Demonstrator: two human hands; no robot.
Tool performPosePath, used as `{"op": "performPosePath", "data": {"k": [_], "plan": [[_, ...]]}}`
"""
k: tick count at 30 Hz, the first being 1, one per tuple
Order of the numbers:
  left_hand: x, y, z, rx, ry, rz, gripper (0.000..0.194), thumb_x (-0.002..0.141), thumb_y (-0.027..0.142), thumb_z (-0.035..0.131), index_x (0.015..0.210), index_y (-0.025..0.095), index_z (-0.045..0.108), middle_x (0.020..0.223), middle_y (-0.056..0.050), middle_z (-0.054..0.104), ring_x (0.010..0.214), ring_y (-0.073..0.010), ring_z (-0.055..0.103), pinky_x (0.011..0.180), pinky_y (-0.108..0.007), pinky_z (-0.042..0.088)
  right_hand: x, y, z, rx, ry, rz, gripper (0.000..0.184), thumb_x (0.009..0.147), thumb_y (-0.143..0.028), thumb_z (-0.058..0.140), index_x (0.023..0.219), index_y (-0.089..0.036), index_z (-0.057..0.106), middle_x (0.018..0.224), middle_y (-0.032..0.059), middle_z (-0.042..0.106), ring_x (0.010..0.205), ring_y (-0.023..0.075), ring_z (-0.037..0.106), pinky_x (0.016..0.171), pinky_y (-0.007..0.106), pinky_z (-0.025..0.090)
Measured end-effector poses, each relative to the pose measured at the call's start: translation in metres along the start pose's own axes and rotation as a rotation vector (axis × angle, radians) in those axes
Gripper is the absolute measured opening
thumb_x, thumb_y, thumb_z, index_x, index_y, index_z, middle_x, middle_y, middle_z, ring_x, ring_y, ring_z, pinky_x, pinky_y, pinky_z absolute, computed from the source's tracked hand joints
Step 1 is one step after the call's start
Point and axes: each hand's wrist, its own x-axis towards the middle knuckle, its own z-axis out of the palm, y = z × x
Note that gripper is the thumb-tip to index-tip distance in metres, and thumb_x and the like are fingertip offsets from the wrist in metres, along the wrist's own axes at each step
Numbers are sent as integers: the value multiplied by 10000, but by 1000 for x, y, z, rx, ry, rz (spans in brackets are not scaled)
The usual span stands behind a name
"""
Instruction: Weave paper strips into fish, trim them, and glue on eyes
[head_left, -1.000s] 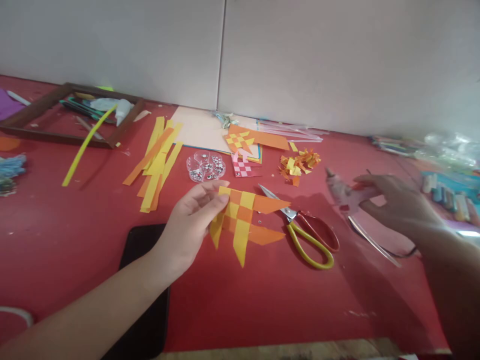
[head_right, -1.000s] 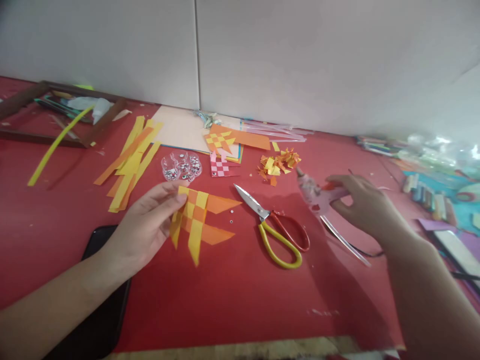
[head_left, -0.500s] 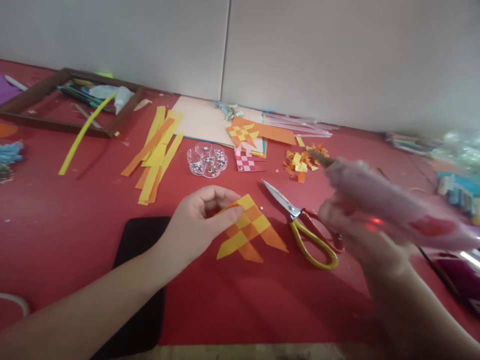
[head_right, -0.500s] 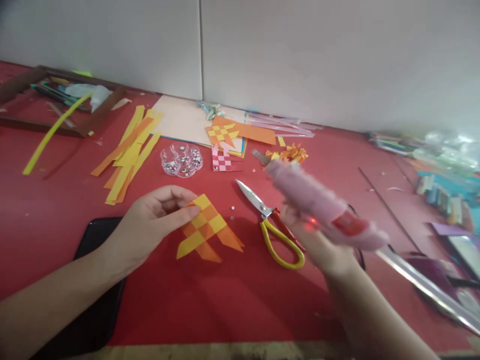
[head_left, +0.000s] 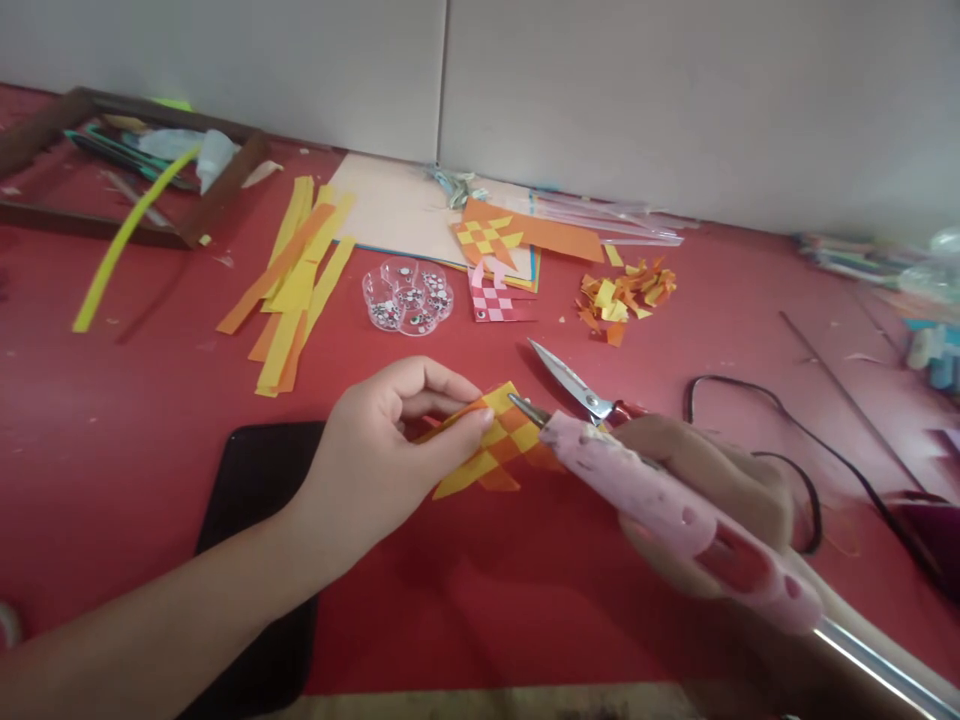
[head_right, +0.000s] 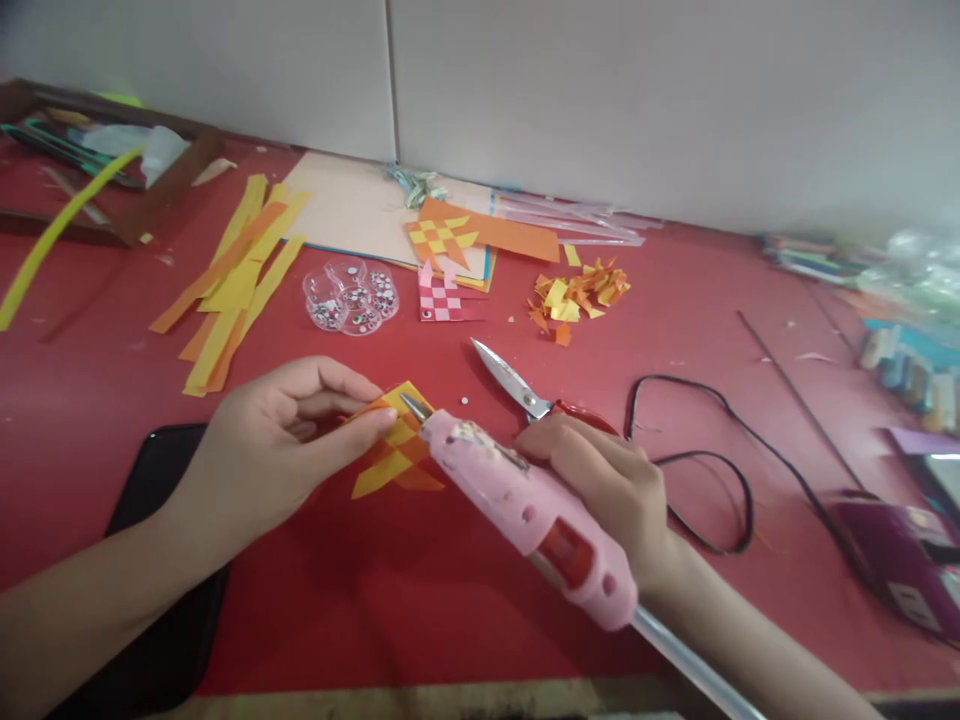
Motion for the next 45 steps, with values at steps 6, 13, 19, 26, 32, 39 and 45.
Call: {"op": "performPosePath", "data": {"k": [6,13,19,26,32,39,45], "plan": [[-2,-1,0,44,14,52,152,809,303,747,805,219,621,808,20,763,709,-113,706,594,-168,523,-3,-2,0,-94,8,-40,79,820,-185,555,865,-242,523,657,-33,606,498,114,516,491,260,398],[-6,-3,1,100,62,105,153,821,320,732,786,227,616,803,-4,745,752,-175,716,634,-259,560,-2,-2,-3,-90,-21,-68,127,791,-190,542,896,-248,500,664,-34,596,507,115,515,459,258,357],[-7,-5,1,137,63,132,139,843,327,709,805,242,606,816,6,733,778,-171,712,658,-264,560,-3,-1,-4,-108,13,-50,112,791,-173,551,869,-239,507,659,-35,588,510,111,512,463,254,357],[-7,-5,0,171,56,150,132,868,343,683,828,252,596,841,17,737,796,-168,719,703,-279,561,-2,-4,-2,-113,3,-66,135,801,-161,547,912,-233,519,621,-41,566,476,115,479,464,265,362],[-8,-5,0,188,71,170,123,866,343,683,840,251,605,857,12,742,817,-184,728,739,-301,562,-5,-3,-4,-116,1,-61,187,794,-213,575,971,-247,523,666,-30,609,476,128,498,441,281,335],[-9,-5,0,169,66,159,114,866,343,678,845,253,611,881,3,748,835,-196,731,731,-300,564,-4,1,-2,-38,20,-80,190,810,-140,541,967,-248,549,641,-28,592,476,130,524,452,273,382],[-10,-3,1,232,106,226,111,853,345,693,821,253,638,817,12,727,630,-145,684,525,-246,498,-3,4,-3,-32,39,-118,156,830,-145,551,962,-229,564,636,-31,586,450,107,499,435,258,362]]}}
